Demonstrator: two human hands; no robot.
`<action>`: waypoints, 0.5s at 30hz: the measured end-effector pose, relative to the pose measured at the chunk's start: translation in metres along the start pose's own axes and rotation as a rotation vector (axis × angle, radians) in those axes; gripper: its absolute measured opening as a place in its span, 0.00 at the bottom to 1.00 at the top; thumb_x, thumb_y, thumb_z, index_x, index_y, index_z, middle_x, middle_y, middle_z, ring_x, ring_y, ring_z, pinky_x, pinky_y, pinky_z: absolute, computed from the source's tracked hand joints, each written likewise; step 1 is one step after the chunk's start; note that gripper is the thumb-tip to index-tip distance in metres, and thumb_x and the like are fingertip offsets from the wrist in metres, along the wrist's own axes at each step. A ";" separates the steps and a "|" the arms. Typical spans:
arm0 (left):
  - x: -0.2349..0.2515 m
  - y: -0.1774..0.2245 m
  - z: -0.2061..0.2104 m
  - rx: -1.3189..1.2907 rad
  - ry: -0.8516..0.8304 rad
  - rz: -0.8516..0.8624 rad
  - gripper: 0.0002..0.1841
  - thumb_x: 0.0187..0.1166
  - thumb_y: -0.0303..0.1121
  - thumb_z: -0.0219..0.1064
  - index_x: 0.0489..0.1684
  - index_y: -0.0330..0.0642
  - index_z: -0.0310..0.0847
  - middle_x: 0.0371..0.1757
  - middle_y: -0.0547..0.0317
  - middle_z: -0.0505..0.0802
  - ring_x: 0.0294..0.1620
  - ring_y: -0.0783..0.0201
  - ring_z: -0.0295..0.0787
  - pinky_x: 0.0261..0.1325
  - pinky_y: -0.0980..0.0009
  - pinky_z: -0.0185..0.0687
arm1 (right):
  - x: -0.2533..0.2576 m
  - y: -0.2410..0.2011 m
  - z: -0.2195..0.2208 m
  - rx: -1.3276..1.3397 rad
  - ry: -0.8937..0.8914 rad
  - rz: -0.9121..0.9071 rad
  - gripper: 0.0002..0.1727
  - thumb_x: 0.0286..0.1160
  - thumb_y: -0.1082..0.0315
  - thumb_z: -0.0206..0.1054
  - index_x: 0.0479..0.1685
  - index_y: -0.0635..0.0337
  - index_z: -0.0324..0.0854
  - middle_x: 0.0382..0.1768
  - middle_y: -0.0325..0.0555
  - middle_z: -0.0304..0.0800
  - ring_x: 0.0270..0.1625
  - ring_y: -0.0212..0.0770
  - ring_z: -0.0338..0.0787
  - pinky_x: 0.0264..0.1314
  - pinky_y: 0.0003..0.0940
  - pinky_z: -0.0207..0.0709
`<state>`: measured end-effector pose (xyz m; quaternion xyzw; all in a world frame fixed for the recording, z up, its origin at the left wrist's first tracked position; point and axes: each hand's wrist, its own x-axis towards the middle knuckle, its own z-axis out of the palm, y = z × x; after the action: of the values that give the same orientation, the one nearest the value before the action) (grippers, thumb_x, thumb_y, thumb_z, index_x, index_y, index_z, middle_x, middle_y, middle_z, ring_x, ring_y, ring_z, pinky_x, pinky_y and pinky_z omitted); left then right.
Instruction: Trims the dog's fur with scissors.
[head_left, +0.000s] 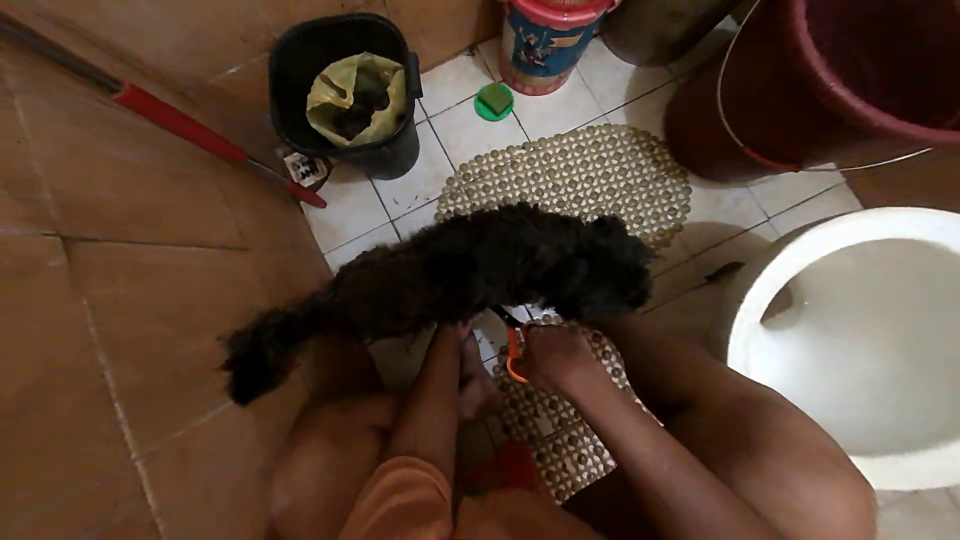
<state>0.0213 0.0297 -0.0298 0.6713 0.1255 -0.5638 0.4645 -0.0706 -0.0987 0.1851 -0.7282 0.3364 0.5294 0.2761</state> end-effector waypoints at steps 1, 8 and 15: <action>0.000 -0.002 -0.002 0.106 0.022 -0.001 0.23 0.93 0.23 0.49 0.85 0.25 0.59 0.86 0.37 0.71 0.83 0.53 0.72 0.82 0.66 0.69 | -0.002 0.000 0.000 -0.004 -0.015 -0.006 0.37 0.80 0.42 0.66 0.69 0.70 0.77 0.67 0.67 0.84 0.72 0.66 0.83 0.67 0.68 0.76; 0.011 -0.005 0.002 -0.142 0.001 0.042 0.22 0.94 0.22 0.45 0.84 0.25 0.59 0.82 0.37 0.73 0.77 0.53 0.76 0.77 0.64 0.75 | 0.000 0.009 0.001 0.024 -0.020 0.025 0.36 0.79 0.41 0.65 0.65 0.70 0.80 0.65 0.68 0.85 0.71 0.65 0.84 0.66 0.67 0.76; -0.009 0.003 0.006 -0.359 -0.014 0.127 0.19 0.94 0.23 0.46 0.80 0.25 0.61 0.71 0.37 0.79 0.64 0.54 0.81 0.68 0.62 0.82 | 0.004 0.009 0.000 0.011 -0.024 -0.006 0.40 0.78 0.38 0.66 0.71 0.69 0.76 0.67 0.68 0.84 0.73 0.65 0.83 0.68 0.67 0.76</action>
<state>0.0164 0.0264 -0.0195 0.5803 0.1780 -0.5067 0.6123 -0.0766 -0.1050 0.1814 -0.7214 0.3339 0.5354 0.2854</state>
